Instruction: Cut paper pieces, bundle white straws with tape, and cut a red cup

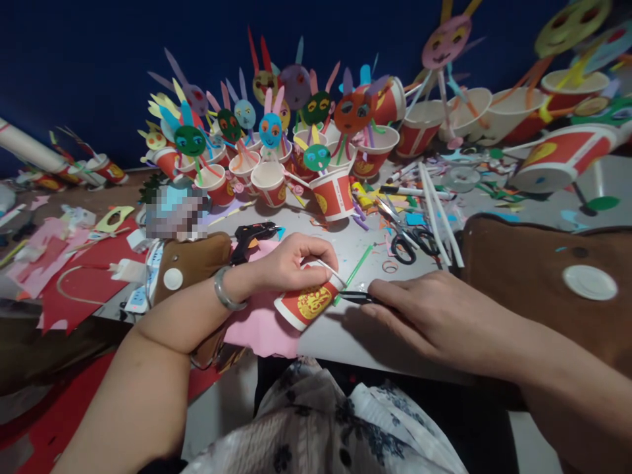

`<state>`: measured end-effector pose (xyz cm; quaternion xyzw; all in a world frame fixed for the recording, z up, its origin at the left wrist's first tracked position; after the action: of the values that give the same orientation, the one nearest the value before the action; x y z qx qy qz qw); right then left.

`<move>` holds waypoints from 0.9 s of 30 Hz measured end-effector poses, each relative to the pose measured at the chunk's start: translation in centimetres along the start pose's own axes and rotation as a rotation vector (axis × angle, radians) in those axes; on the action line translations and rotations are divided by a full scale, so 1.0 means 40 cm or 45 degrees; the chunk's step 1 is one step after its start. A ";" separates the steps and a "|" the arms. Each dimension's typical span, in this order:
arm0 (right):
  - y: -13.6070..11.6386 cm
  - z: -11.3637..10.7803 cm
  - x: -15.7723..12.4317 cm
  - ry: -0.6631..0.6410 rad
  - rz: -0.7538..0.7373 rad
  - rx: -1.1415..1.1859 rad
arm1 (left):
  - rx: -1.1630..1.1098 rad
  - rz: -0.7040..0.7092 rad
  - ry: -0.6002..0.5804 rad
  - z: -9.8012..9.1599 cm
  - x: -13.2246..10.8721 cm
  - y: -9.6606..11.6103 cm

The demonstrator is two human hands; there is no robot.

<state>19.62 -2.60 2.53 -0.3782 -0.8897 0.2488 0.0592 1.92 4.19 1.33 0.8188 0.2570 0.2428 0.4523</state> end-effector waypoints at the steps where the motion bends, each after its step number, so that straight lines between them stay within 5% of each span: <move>1: 0.002 0.000 -0.001 0.010 0.012 -0.022 | 0.025 0.013 0.041 -0.002 0.000 -0.001; 8: 0.012 0.004 -0.003 0.095 0.059 -0.209 | 0.163 -0.054 0.088 0.000 -0.005 0.001; 27: -0.020 0.047 -0.004 0.086 0.073 -0.276 | 0.394 0.092 -0.182 0.036 -0.011 0.010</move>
<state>18.67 -3.95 1.29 -0.4158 -0.8977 0.1396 0.0409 2.58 2.83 0.90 0.9025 0.2288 0.1577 0.3290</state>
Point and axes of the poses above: each hand's wrist, its own x-axis towards the middle knuckle, its own z-axis out of the palm, y = z × x, the point moved 4 cm from there along x, towards the middle knuckle, and after that the axes turned 9 degrees about x, right-handed, at the moved point
